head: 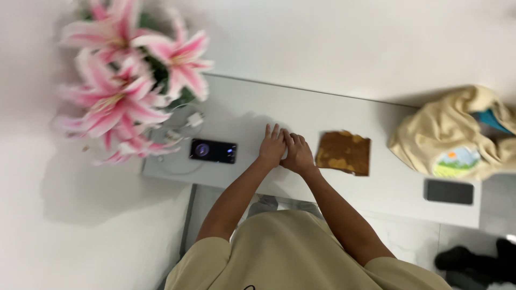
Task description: The person wipes a white table surface with a brown cloth, moving a charging cable and a tote bag aside to reach different areas. They then place a floral backpack on the table and continue wiping around it.
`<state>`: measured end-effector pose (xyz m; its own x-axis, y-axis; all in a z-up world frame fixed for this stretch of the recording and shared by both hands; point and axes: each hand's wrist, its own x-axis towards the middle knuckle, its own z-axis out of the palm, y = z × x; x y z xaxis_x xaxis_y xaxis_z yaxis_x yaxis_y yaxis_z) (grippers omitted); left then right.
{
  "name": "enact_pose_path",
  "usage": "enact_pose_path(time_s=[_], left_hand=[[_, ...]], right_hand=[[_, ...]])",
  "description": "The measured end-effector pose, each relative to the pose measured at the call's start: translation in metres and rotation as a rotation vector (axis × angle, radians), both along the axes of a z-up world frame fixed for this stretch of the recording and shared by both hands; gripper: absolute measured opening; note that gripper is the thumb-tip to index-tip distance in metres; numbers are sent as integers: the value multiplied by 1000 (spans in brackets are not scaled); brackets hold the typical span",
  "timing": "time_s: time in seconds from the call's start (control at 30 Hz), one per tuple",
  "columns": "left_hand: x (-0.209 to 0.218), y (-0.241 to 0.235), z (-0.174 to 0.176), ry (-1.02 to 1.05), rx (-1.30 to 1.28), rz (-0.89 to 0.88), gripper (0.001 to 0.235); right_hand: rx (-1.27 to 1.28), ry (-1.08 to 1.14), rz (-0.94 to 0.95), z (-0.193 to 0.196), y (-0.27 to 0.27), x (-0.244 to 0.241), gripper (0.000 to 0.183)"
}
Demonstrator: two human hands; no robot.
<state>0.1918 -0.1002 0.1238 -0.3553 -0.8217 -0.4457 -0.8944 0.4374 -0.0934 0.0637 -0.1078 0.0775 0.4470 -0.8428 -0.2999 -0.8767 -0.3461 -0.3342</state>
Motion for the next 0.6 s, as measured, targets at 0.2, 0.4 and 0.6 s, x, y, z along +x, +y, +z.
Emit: enact_pose_path(time_s=[0.2,0.4,0.6], left_hand=[[-115,-21,3,181,98,-105,86],[-218,-35,-39,423,-8,15,68],[-246,-11,-107,500,-455,181,62]], right_hand=[[-165,-15,-194,-21,4,-130,95],[-241,-90,-284,-3,0,-222,65],[-22,104,-106,-36,-3,-255,66]])
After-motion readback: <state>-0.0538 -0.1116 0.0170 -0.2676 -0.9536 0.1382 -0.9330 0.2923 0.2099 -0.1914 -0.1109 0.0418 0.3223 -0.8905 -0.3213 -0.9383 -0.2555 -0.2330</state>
